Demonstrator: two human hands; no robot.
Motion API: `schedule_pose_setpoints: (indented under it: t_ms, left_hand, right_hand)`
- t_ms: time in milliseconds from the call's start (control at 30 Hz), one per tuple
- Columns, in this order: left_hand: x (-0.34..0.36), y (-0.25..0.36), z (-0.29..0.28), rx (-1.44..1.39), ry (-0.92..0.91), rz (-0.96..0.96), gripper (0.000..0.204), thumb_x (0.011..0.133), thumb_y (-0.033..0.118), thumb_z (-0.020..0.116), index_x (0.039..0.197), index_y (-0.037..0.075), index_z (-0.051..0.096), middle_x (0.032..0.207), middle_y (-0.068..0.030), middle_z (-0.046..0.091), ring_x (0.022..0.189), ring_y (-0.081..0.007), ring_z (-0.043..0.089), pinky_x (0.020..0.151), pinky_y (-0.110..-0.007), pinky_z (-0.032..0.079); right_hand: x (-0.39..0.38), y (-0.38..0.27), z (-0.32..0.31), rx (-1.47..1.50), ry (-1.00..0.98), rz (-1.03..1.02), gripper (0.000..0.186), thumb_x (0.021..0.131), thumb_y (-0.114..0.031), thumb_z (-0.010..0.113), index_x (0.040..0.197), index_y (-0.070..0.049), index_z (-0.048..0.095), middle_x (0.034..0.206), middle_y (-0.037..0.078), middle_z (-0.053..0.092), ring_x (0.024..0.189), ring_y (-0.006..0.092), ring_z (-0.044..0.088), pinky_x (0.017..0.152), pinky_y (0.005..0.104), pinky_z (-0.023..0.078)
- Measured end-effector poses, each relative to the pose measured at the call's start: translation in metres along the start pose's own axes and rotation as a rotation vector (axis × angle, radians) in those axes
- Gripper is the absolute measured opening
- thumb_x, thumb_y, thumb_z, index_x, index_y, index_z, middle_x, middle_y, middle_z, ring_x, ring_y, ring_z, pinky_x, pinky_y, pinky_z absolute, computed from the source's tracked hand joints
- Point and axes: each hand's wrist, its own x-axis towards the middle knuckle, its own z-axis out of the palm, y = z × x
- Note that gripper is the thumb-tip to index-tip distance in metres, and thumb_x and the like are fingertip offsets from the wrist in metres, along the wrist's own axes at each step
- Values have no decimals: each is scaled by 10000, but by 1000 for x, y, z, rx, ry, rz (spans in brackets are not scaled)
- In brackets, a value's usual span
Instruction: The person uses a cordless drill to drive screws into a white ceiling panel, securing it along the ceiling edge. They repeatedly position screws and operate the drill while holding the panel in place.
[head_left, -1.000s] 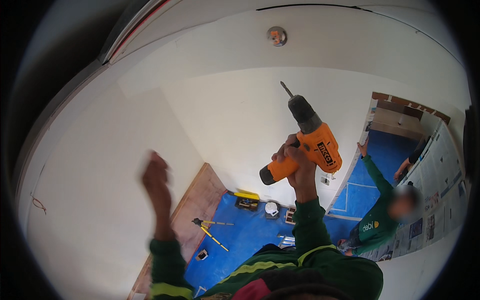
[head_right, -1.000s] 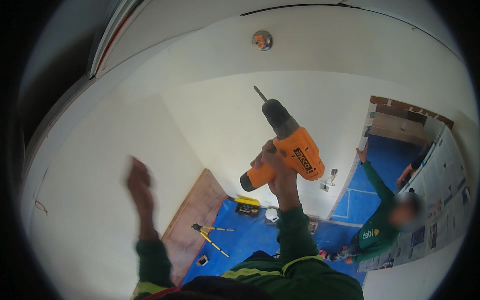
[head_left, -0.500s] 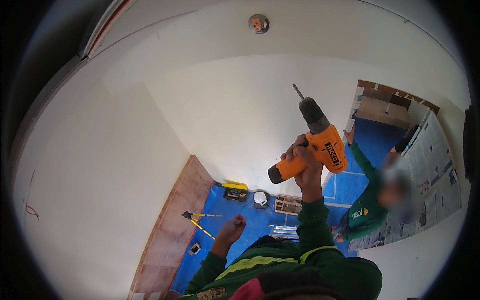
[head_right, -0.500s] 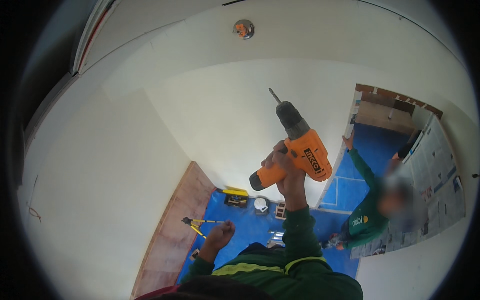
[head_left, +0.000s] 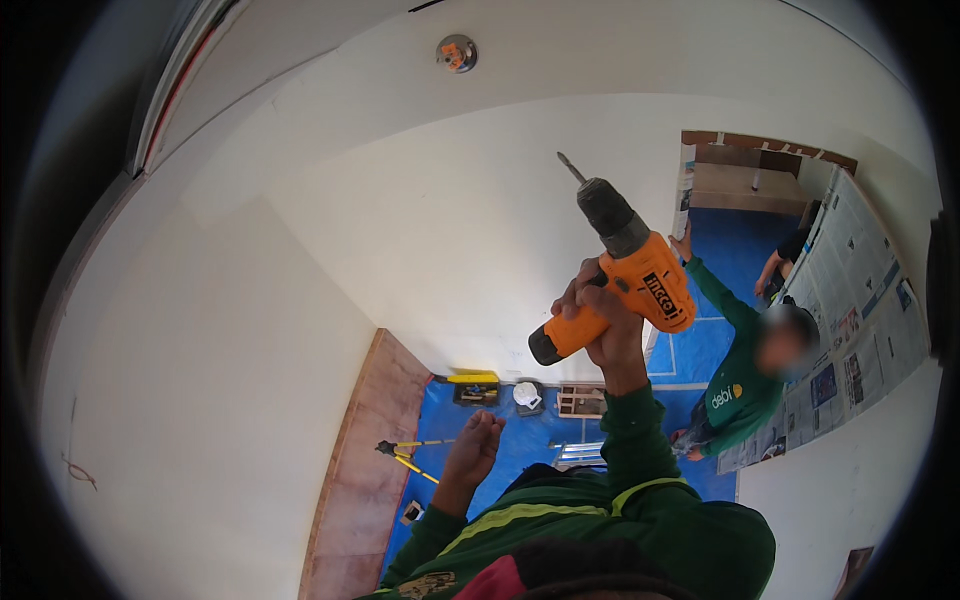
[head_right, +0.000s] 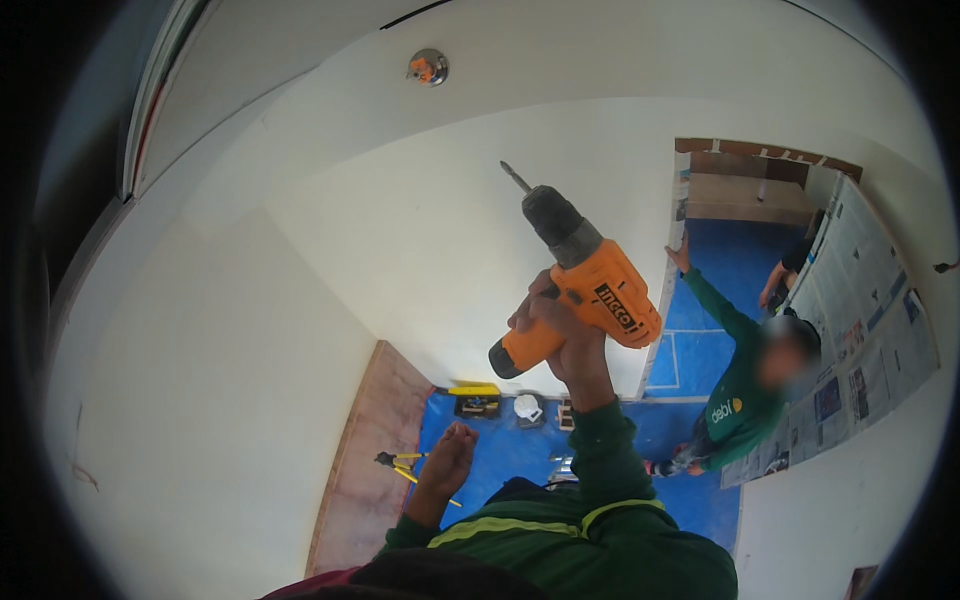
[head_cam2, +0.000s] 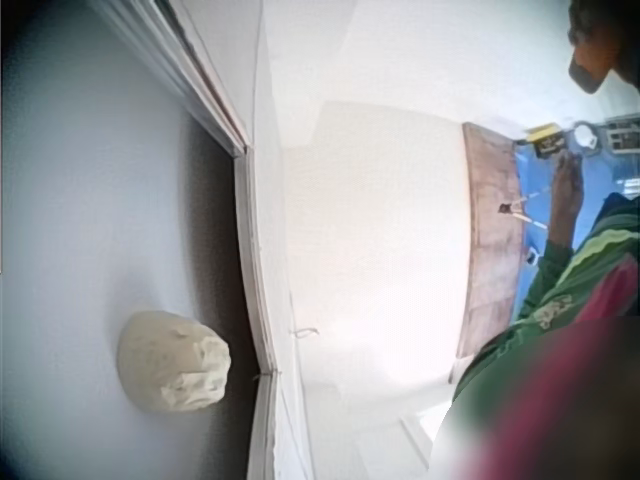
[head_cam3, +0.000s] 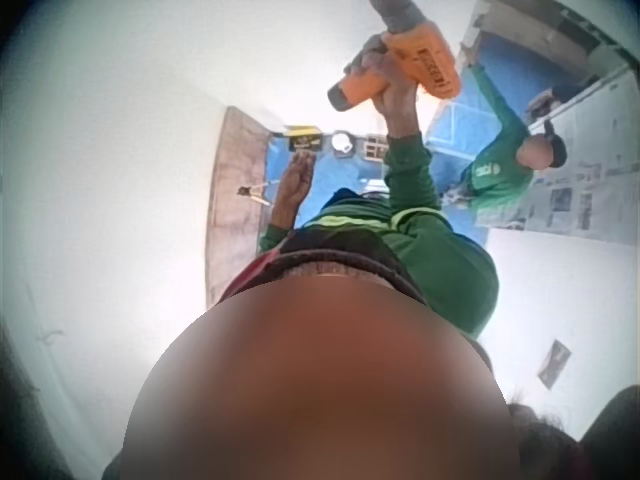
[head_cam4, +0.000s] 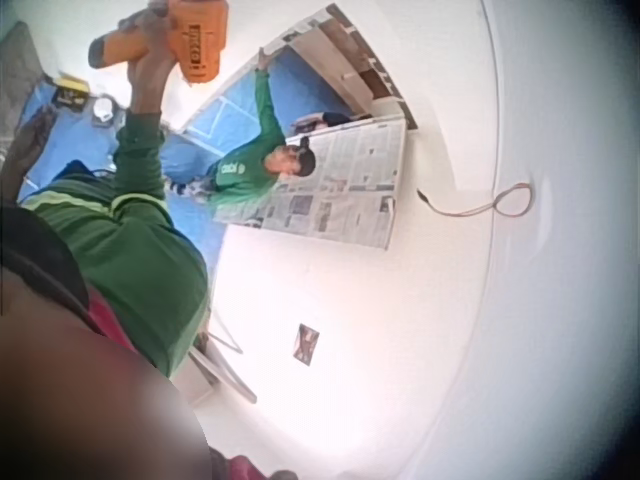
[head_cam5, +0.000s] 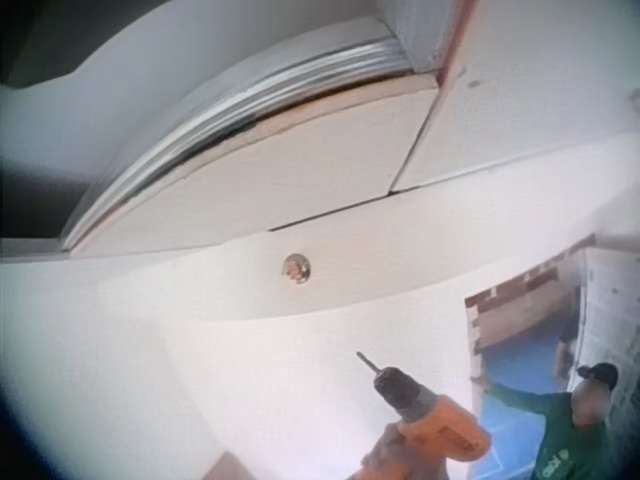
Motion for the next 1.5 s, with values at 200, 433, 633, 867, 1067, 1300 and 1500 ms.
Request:
schedule_pose_setpoints:
  t_ms: [200, 433, 633, 867, 1067, 1300, 1500]
  left_hand:
    - [8, 6, 44, -29, -41, 88, 100, 1103, 180, 624, 1170, 108, 643, 1074, 13, 652, 1018, -135, 640, 926, -212, 558]
    - [26, 28, 115, -110, -114, 197, 131, 1091, 198, 641, 1193, 115, 646, 1097, -19, 688, 1017, -134, 669, 910, -232, 587]
    - [42, 50, 166, -31, -246, 232, 169, 1091, 235, 657, 1196, 118, 597, 1073, 4, 652, 1039, -123, 639, 957, -261, 561]
    - [-30, 50, 147, 611, -522, 140, 140, 1004, 122, 717, 938, 61, 610, 1007, -12, 626, 948, -122, 584, 870, -272, 493]
    - [-122, 59, 116, 1069, -630, -252, 106, 1033, 132, 717, 1069, 35, 740, 1041, -14, 710, 985, -118, 639, 922, -285, 512]
    - [-167, 67, 137, 1539, -668, 40, 215, 1057, 193, 674, 1185, 41, 755, 1081, -114, 728, 1012, -229, 714, 918, -374, 559]
    - [-190, 63, 156, 1677, -696, 164, 247, 1053, 146, 624, 1255, 31, 708, 1158, -142, 685, 1091, -320, 679, 943, -425, 551]
  right_hand:
    - [1, -9, -4, -58, 17, 59, 312, 863, 34, 650, 1150, -73, 589, 897, 42, 620, 701, 208, 692, 766, 471, 629]
    - [1, -18, -11, -71, 7, 152, 287, 848, 41, 647, 1110, -63, 595, 837, 48, 607, 688, 214, 683, 755, 461, 616]
    - [-1, -30, -13, -74, -5, 226, 277, 840, 27, 691, 1094, -54, 615, 830, 60, 638, 703, 209, 708, 771, 455, 610]
    - [-4, -26, -10, -125, -3, 211, 247, 840, 25, 694, 1066, -56, 635, 842, 64, 650, 700, 217, 713, 770, 454, 608]
    - [-8, -23, -3, -54, -36, 108, 308, 861, 61, 695, 1135, -56, 617, 938, 65, 661, 746, 231, 721, 754, 450, 624]
    - [-7, -29, 5, -9, -114, 91, 313, 868, 59, 686, 1149, -65, 623, 932, 67, 663, 744, 236, 721, 759, 463, 622]
    - [-5, -29, 6, -9, -153, 103, 365, 858, 39, 693, 1189, -81, 598, 906, 40, 644, 717, 213, 712, 765, 456, 628]
